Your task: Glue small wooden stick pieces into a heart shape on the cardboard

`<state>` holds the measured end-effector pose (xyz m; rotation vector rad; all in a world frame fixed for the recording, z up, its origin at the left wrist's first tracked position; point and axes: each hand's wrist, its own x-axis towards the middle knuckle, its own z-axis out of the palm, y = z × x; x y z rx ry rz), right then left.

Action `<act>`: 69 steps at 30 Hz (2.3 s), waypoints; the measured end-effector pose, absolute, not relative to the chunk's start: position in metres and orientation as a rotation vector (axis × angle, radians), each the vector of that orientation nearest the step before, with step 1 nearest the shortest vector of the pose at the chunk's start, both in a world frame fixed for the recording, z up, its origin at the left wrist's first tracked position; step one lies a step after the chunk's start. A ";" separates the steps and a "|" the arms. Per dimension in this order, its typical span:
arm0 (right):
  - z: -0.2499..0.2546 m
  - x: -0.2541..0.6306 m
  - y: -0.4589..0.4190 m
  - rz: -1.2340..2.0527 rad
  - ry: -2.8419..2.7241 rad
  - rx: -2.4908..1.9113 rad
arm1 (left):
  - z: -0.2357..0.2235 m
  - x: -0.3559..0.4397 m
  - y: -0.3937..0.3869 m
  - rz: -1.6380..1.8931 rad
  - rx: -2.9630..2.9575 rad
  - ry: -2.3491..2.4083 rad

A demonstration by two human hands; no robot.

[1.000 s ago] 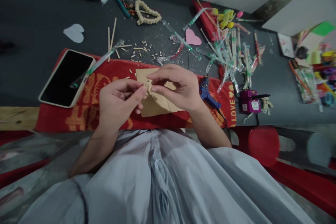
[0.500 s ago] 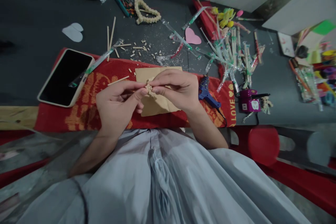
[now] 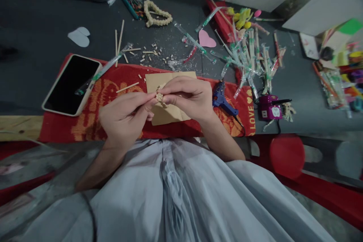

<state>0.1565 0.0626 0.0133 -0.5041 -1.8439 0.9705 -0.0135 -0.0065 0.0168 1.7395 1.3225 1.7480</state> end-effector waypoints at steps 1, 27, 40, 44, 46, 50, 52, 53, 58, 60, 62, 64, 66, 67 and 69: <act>0.014 0.157 0.062 0.975 -1.838 -0.498 | 0.018 -0.014 -0.006 1.721 1.769 1.328; -0.012 0.184 0.007 1.005 -1.716 -0.770 | -0.007 0.002 -0.032 1.305 1.445 1.287; -0.025 0.185 -0.001 0.954 -1.612 -0.820 | -0.007 0.009 -0.027 1.254 1.503 1.323; -0.023 0.186 0.001 0.930 -1.656 -0.788 | -0.007 0.009 -0.028 1.289 1.602 1.350; -0.022 0.186 0.001 0.930 -1.658 -0.799 | -0.009 0.009 -0.027 1.346 1.632 1.312; -0.021 0.183 0.002 0.942 -1.628 -0.799 | -0.012 0.010 -0.024 1.460 1.614 1.256; -0.020 0.182 0.003 0.988 -1.609 -0.801 | -0.012 0.011 -0.023 1.476 1.603 1.293; -0.020 0.182 0.004 1.016 -1.598 -0.809 | -0.011 0.012 -0.022 1.473 1.600 1.316; -0.023 0.182 0.008 1.130 -1.539 -0.889 | -0.009 0.016 -0.022 1.448 1.519 1.377; -0.023 0.182 0.009 1.142 -1.547 -0.896 | -0.008 0.018 -0.021 1.438 1.470 1.386; -0.023 0.182 0.010 1.128 -1.556 -0.874 | -0.006 0.020 -0.021 1.427 1.418 1.386; -0.021 0.182 0.011 1.139 -1.531 -0.858 | -0.003 0.021 -0.019 1.413 1.366 1.384; -0.020 0.181 0.011 1.202 -1.472 -0.878 | -0.001 0.022 -0.018 1.396 1.324 1.384; -0.019 0.181 0.010 1.248 -1.438 -0.902 | 0.000 0.023 -0.017 1.394 1.305 1.389; -0.018 0.180 0.010 1.340 -1.368 -0.942 | 0.000 0.022 -0.015 1.398 1.280 1.398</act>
